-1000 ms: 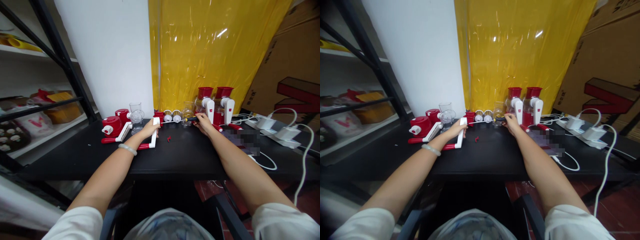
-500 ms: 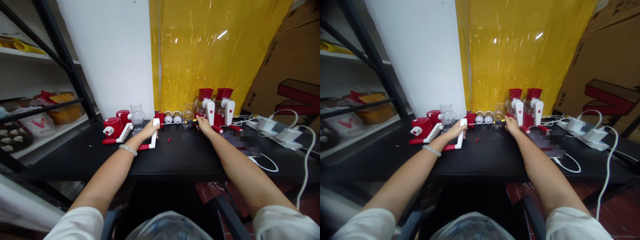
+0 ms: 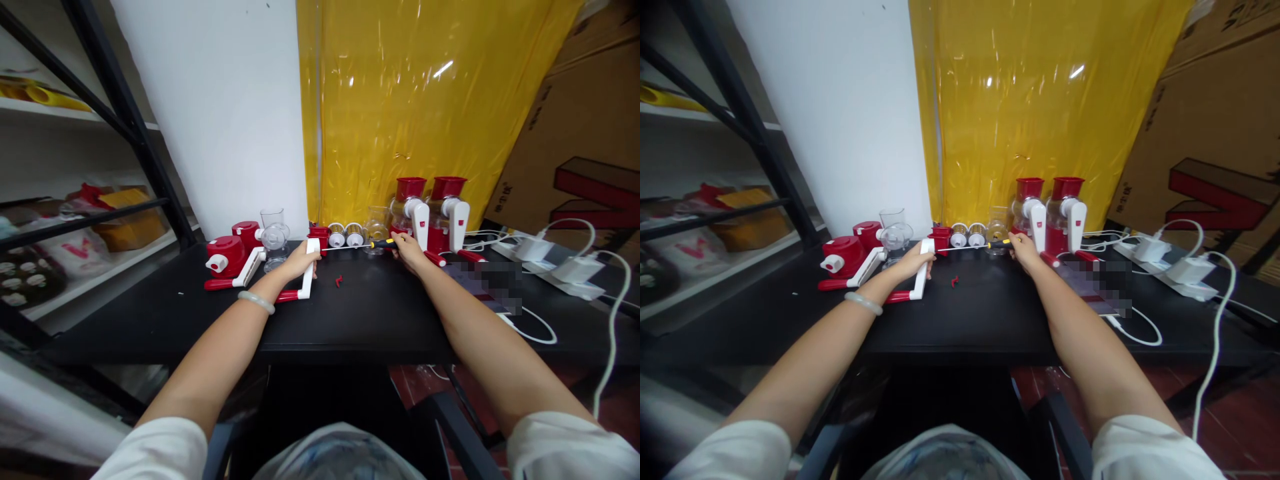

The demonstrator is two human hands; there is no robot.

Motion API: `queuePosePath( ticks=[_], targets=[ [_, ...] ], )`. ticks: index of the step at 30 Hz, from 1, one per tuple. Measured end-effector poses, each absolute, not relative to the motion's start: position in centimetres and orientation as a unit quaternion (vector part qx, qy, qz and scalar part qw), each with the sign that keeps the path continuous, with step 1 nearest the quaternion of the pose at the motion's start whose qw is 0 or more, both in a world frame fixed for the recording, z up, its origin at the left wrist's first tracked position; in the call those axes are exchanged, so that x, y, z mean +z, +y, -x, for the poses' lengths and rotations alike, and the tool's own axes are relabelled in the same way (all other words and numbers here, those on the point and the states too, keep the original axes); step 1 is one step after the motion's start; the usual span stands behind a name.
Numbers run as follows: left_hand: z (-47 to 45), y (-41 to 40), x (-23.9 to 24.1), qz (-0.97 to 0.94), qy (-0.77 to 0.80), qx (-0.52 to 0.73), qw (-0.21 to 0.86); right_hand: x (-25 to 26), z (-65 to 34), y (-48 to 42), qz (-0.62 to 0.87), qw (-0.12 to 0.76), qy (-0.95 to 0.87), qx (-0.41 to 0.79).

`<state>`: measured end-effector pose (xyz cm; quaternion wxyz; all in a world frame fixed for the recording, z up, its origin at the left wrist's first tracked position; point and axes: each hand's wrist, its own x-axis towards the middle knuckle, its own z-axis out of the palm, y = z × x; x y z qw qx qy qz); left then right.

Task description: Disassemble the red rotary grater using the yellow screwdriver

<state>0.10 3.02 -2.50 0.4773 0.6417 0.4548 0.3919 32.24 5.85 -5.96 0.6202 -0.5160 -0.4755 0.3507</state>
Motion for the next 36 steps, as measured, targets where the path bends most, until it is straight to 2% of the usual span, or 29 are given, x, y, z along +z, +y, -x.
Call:
queuePosePath(
  ticks=[36],
  targets=[
    [-0.2, 2.7, -2.3, -0.640, 0.457, 0.399, 0.471, -4.2, -31.3, 4.8, 0.444, 0.672, -0.426, 0.413]
  ],
)
